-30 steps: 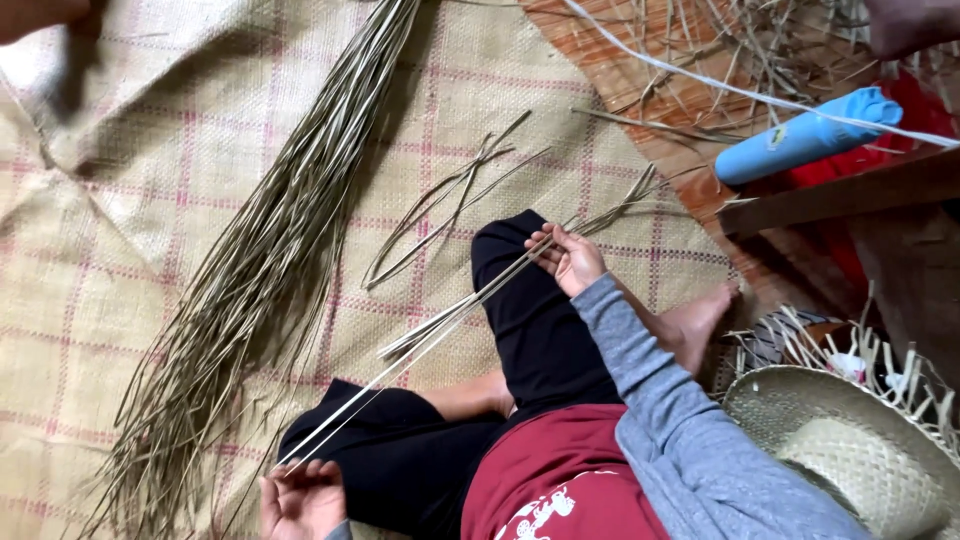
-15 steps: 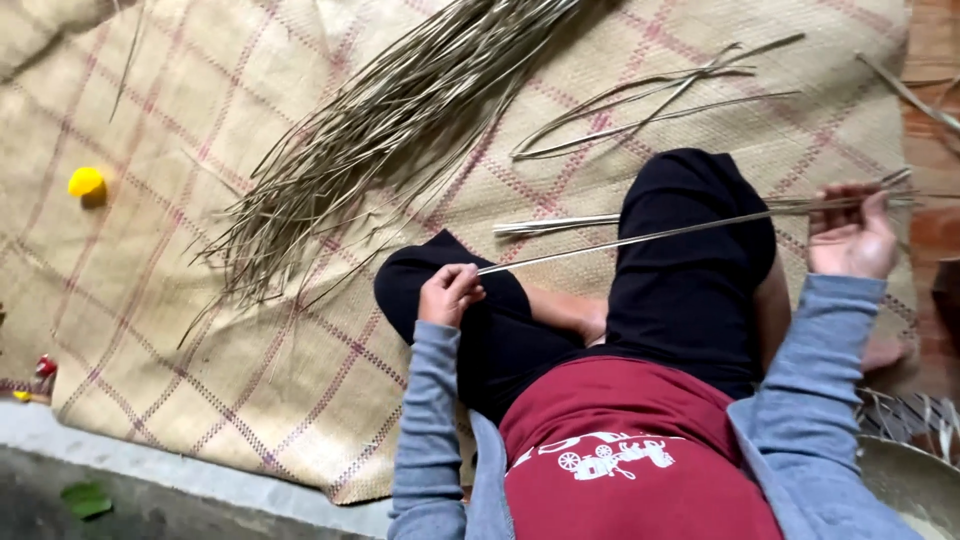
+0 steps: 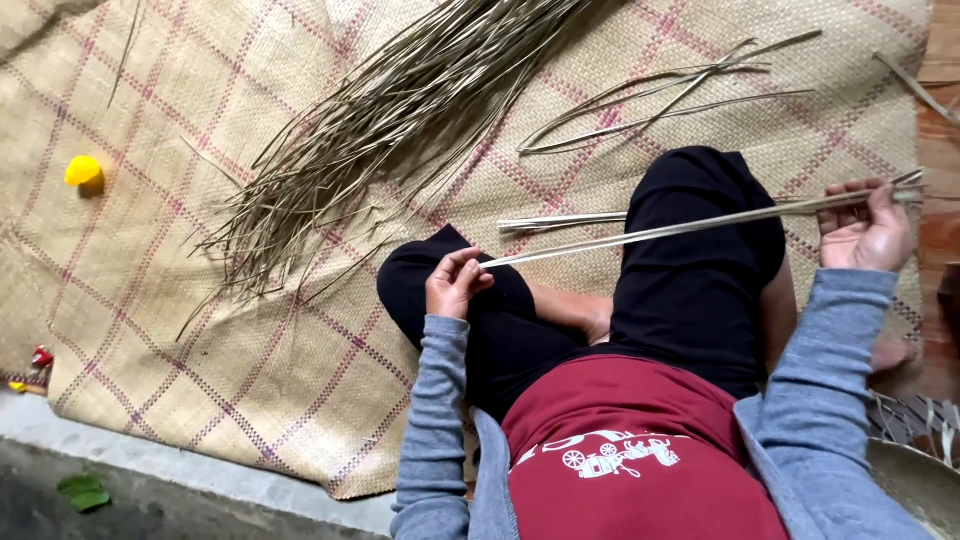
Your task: Organizing individual dried straws into a neat bundle on a woven mat.
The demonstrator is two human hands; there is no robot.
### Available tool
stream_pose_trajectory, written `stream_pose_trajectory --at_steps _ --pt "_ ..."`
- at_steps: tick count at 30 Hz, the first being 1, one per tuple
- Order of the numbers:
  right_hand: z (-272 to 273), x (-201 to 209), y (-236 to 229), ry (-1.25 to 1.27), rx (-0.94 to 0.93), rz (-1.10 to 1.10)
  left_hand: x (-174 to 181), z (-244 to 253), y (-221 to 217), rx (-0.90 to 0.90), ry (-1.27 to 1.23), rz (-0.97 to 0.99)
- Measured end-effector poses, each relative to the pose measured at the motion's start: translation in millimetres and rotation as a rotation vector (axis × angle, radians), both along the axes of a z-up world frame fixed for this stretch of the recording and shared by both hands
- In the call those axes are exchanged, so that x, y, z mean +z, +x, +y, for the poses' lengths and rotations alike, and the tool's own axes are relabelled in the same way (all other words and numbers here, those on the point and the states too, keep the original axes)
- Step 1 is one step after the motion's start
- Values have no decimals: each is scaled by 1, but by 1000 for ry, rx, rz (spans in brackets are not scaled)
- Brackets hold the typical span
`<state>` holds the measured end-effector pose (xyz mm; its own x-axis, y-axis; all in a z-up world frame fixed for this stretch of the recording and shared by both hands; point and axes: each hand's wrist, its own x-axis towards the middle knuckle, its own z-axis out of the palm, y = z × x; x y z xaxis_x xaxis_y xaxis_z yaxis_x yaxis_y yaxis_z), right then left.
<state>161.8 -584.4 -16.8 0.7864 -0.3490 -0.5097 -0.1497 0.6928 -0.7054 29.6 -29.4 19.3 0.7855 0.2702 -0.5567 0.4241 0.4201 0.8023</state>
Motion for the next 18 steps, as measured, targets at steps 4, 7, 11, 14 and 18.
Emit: stream_pose_trajectory --at_steps 4,7,11,14,18 --pt "18 27 28 -285 26 161 -7 6 21 18 78 -88" --pt "-2 -22 62 -56 63 119 -21 11 55 2 176 -94" --pt "-10 -87 90 148 135 57 -68 20 93 85 226 -125" --pt "-2 -120 116 -113 220 114 -112 26 127 69 401 -150" --pt "-13 -195 122 -40 91 228 -123 21 136 -12 604 -46"
